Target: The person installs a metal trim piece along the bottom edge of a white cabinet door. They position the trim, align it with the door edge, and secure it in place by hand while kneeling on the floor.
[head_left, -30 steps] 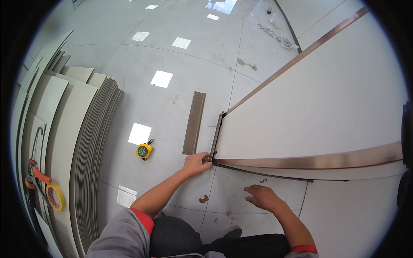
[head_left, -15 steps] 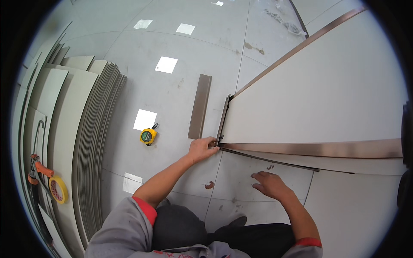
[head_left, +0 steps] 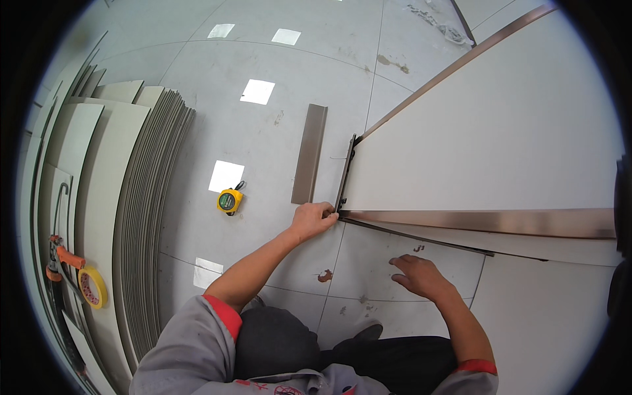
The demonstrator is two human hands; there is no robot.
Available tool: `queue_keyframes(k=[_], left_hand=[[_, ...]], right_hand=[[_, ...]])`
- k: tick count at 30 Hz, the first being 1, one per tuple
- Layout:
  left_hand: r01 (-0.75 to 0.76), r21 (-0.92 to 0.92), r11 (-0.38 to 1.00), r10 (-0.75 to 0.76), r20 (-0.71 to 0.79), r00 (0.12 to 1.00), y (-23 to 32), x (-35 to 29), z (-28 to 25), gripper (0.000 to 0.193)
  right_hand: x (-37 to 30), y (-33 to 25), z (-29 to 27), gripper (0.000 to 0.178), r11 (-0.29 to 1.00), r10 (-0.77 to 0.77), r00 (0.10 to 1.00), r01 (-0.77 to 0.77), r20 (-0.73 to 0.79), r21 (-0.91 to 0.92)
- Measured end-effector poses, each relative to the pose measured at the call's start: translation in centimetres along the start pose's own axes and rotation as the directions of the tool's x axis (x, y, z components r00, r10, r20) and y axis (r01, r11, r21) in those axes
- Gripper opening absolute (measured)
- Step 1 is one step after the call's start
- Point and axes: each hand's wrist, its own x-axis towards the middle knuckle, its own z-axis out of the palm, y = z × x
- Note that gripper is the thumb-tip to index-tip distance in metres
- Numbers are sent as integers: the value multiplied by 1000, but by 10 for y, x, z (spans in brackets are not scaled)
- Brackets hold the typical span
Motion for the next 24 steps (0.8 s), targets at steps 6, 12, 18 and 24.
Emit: queue_keyframes(k=[6,12,18,24], left_hand=[[46,-125,991,-50,-27,998,-6,3,1,36],[87,-164,983,-102,-90,991,-3,37,-8,36],[79,-96,992,-91,-126,988,12,96,-21,38],[150,-102,983,-150,4,989,25,105,-29,39]], right_hand=[[0,-1,-1,38,1000,5,1000,-5,3,1],[-1,-4,-4,39,1000,23,1000,-23,21,18],[-2,-5,-10,39,999,36,999,-36,7,33],[-8,-3,-12,39,997,76,997,-77,29,29]])
